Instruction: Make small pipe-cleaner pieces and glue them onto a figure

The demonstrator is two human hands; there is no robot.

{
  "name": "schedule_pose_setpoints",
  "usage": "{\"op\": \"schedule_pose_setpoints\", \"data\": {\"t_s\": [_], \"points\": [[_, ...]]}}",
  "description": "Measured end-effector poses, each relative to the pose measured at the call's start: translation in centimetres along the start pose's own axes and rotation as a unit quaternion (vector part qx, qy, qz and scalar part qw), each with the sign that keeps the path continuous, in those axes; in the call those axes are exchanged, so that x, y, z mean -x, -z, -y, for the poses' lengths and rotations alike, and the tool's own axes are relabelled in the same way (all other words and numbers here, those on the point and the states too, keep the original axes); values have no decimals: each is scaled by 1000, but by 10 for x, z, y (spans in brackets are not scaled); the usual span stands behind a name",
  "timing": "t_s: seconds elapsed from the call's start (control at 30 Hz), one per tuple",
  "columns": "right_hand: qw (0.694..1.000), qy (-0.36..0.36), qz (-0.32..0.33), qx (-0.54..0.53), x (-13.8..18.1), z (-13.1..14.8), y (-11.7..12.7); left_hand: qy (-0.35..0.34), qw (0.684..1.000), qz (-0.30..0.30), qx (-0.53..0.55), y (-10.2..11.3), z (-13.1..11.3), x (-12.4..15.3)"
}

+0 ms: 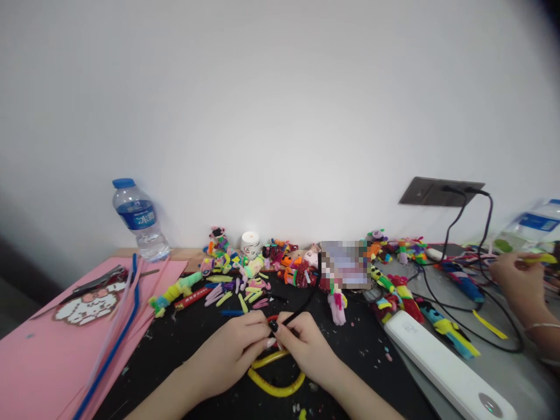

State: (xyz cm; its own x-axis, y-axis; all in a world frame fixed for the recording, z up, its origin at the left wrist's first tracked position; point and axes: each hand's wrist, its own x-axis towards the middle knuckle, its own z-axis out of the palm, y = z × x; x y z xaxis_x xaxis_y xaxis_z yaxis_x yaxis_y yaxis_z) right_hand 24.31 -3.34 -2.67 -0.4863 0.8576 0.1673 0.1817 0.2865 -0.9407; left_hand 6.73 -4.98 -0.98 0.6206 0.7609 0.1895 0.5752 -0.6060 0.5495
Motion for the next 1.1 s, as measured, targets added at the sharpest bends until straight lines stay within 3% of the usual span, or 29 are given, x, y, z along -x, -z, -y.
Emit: {"op": "schedule_pose_setpoints", "data": {"t_s": [0.2, 0.43, 0.63, 0.7, 0.87, 1.1], "points": [[997, -50, -59, -17, 2, -4, 4, 9, 997, 30, 73, 0, 0, -1], [998, -32, 16, -50, 2, 3, 3, -1, 992, 39, 122, 1, -2, -2], [997, -21, 39, -63, 3, 7, -1, 44, 989, 44, 132, -4, 2, -1], [997, -25, 19, -66, 2, 7, -2, 56, 988, 42, 134, -5, 2, -1], [992, -46, -70, -91, -1, 9, 2, 77, 985, 4, 153, -4, 3, -4], [986, -67, -97, -114, -4, 12, 8, 91, 973, -119, 176, 1, 14, -5]]}}
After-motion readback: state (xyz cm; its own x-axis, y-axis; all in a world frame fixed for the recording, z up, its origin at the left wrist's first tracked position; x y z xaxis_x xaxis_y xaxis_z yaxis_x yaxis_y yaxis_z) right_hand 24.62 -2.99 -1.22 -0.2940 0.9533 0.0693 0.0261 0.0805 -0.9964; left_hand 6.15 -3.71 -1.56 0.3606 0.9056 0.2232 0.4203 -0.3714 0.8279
